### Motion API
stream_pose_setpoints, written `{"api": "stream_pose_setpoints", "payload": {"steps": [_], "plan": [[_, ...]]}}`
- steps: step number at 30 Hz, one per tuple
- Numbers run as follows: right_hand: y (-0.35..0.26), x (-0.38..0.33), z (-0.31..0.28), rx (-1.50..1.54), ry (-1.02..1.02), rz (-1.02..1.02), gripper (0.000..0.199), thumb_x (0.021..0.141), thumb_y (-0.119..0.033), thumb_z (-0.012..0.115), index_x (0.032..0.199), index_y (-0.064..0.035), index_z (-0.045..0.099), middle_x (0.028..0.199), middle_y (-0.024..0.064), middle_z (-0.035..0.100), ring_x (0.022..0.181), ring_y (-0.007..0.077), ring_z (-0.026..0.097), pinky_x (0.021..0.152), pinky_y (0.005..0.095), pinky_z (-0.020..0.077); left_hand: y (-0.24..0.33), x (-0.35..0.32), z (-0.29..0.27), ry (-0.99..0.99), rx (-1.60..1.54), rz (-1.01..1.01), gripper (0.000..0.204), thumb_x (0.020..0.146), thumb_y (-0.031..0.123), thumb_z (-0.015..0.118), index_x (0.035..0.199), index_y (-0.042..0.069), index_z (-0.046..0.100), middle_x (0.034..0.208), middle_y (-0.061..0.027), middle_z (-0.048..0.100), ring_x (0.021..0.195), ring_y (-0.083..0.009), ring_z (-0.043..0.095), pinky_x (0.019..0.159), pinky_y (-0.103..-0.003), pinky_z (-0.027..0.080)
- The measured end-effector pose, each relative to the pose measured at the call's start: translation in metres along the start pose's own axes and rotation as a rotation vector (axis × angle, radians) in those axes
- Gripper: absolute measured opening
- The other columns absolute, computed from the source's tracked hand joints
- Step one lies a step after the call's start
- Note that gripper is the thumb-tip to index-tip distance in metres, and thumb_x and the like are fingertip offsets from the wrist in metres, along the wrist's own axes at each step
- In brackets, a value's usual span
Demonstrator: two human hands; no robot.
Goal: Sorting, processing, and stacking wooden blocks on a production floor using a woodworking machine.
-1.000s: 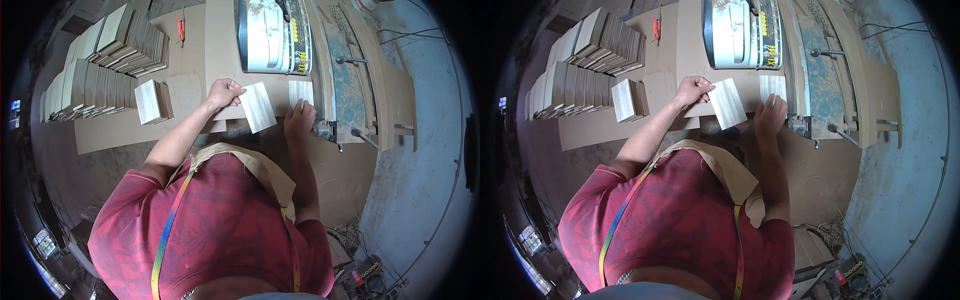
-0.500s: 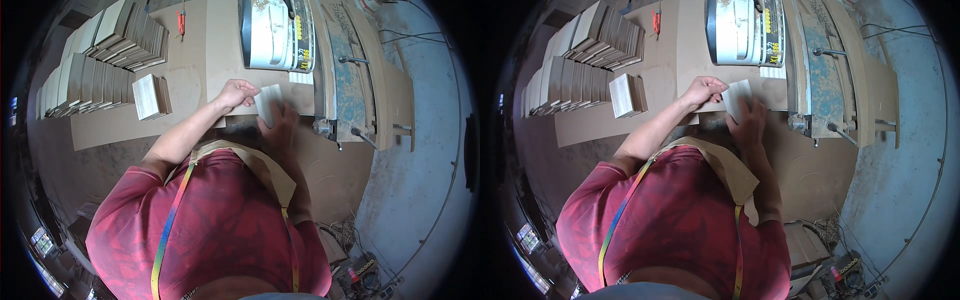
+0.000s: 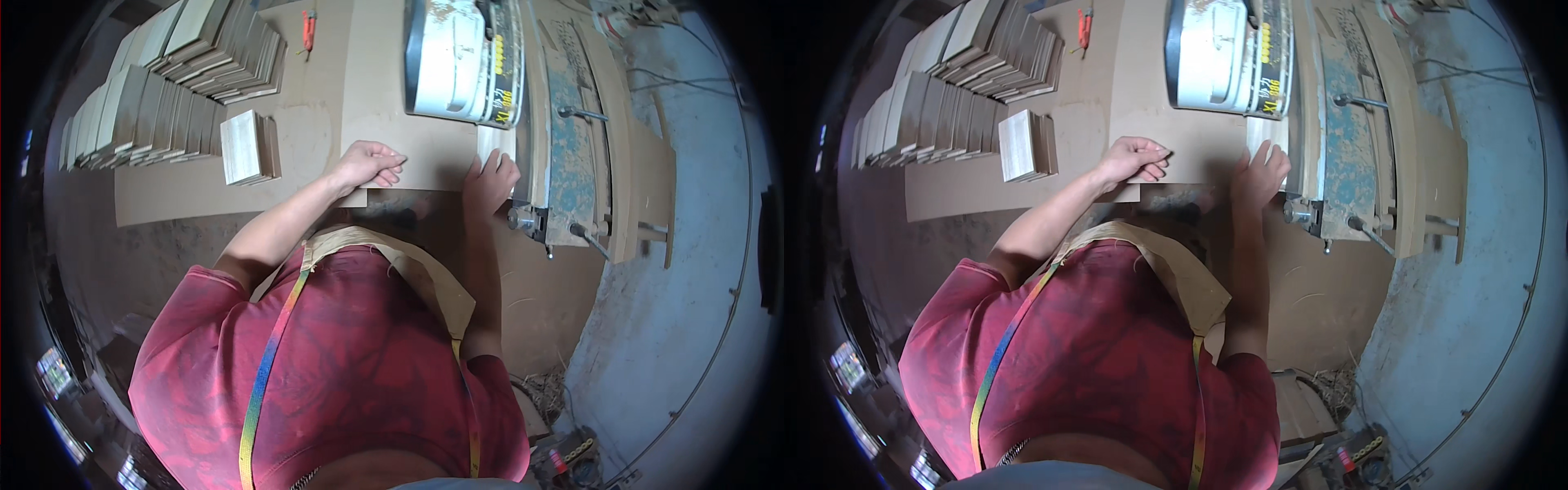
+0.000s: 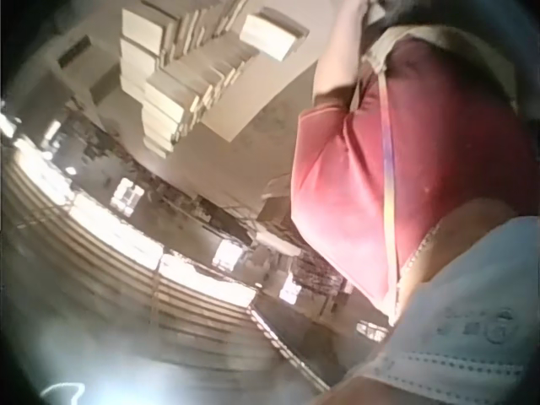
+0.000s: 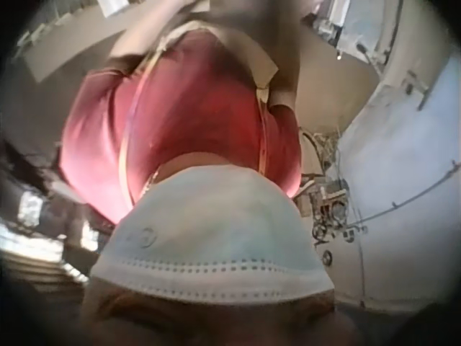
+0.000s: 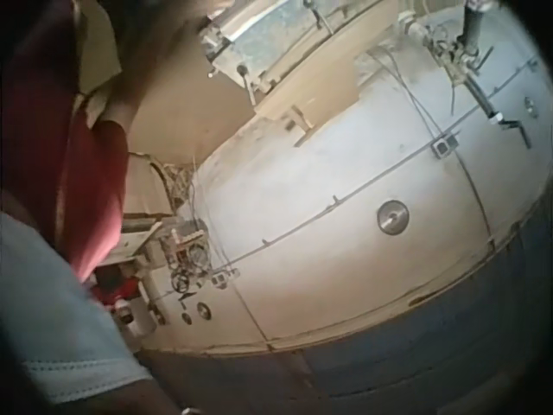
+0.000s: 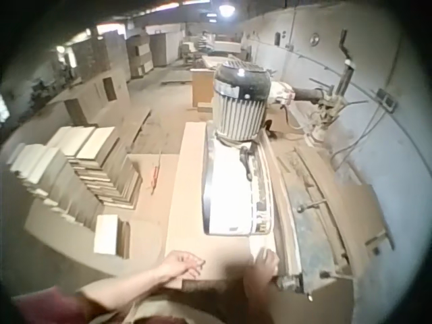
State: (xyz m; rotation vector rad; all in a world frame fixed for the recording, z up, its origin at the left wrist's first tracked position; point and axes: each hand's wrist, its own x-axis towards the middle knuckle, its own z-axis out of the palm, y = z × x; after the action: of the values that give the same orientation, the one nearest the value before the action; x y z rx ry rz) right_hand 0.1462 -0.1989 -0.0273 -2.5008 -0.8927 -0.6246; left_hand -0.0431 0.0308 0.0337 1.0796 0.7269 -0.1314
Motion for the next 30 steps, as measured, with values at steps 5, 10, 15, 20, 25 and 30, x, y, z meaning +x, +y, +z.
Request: {"api": "stream_pose_setpoints", "payload": {"steps": [5, 10, 15, 20, 25, 30], "plan": [[0.012, 0.039, -0.015, 0.210, 0.158, 0.007, 0.036, 0.094, -0.013, 0.077, 0.125, 0.0041, 0.073, 0.128, 0.0208, 0.070, 0.115, 0.0384, 0.063, 0.107, 0.0481, 0.0506, -0.023, -0.044, -0.035, 0.149, -0.120, 0.020, 0.023, 0.104, 0.020, 0.079, 0.106, -0.003, 0.075, 0.089, -0.0094, 0.076, 0.074, -0.0144, 0.074, 0.066, -0.024, 0.062], [-0.031, 0.018, -0.087, 0.547, -0.043, -0.102, 0.028, 0.100, -0.008, 0.068, 0.126, 0.0042, 0.072, 0.128, 0.0188, 0.071, 0.115, 0.0341, 0.066, 0.104, 0.0437, 0.0537, -0.030, -0.115, -0.103, 0.621, -0.059, 0.040, 0.018, 0.105, 0.017, 0.077, 0.109, -0.001, 0.076, 0.086, -0.0068, 0.076, 0.072, -0.0113, 0.071, 0.066, -0.024, 0.059], [-0.137, 0.053, -0.083, 1.127, -0.695, -0.115, 0.039, 0.104, -0.012, 0.067, 0.140, 0.0026, 0.068, 0.128, 0.0163, 0.073, 0.115, 0.0270, 0.071, 0.104, 0.0364, 0.0563, -0.066, -0.131, -0.154, 1.192, 0.279, 0.208, 0.047, 0.100, 0.033, 0.082, 0.118, -0.009, 0.074, 0.095, -0.0069, 0.076, 0.085, -0.0166, 0.073, 0.081, -0.030, 0.061], [-0.233, 0.029, 0.039, 1.047, -1.313, -0.082, 0.042, 0.109, -0.036, 0.068, 0.127, 0.0020, 0.073, 0.109, 0.0099, 0.074, 0.093, 0.0209, 0.066, 0.088, 0.0317, 0.0539, -0.081, -0.113, -0.223, 1.054, 0.226, 0.140, 0.077, 0.095, 0.057, 0.082, 0.136, -0.008, 0.069, 0.118, -0.0149, 0.076, 0.100, -0.0205, 0.071, 0.088, -0.032, 0.057], [-0.297, 0.006, 0.084, 1.122, -1.548, 0.559, 0.069, 0.103, -0.056, 0.070, 0.135, 0.0059, 0.068, 0.110, 0.0132, 0.071, 0.086, 0.0180, 0.061, 0.077, 0.0269, 0.0479, -0.051, -0.091, -0.204, 0.558, -0.319, 0.017, 0.074, 0.101, 0.063, 0.070, 0.141, 0.001, 0.069, 0.125, -0.0154, 0.075, 0.102, -0.0228, 0.070, 0.093, -0.031, 0.051], [-0.310, 0.008, 0.081, 1.156, -1.580, 0.696, 0.083, 0.102, -0.056, 0.071, 0.150, 0.0096, 0.057, 0.136, 0.0235, 0.069, 0.111, 0.0302, 0.068, 0.093, 0.0351, 0.0524, -0.075, -0.072, -0.210, 0.466, -0.358, 0.066, 0.080, 0.100, 0.063, 0.070, 0.148, 0.000, 0.064, 0.141, -0.0200, 0.069, 0.123, -0.0276, 0.067, 0.105, -0.039, 0.049]]}}
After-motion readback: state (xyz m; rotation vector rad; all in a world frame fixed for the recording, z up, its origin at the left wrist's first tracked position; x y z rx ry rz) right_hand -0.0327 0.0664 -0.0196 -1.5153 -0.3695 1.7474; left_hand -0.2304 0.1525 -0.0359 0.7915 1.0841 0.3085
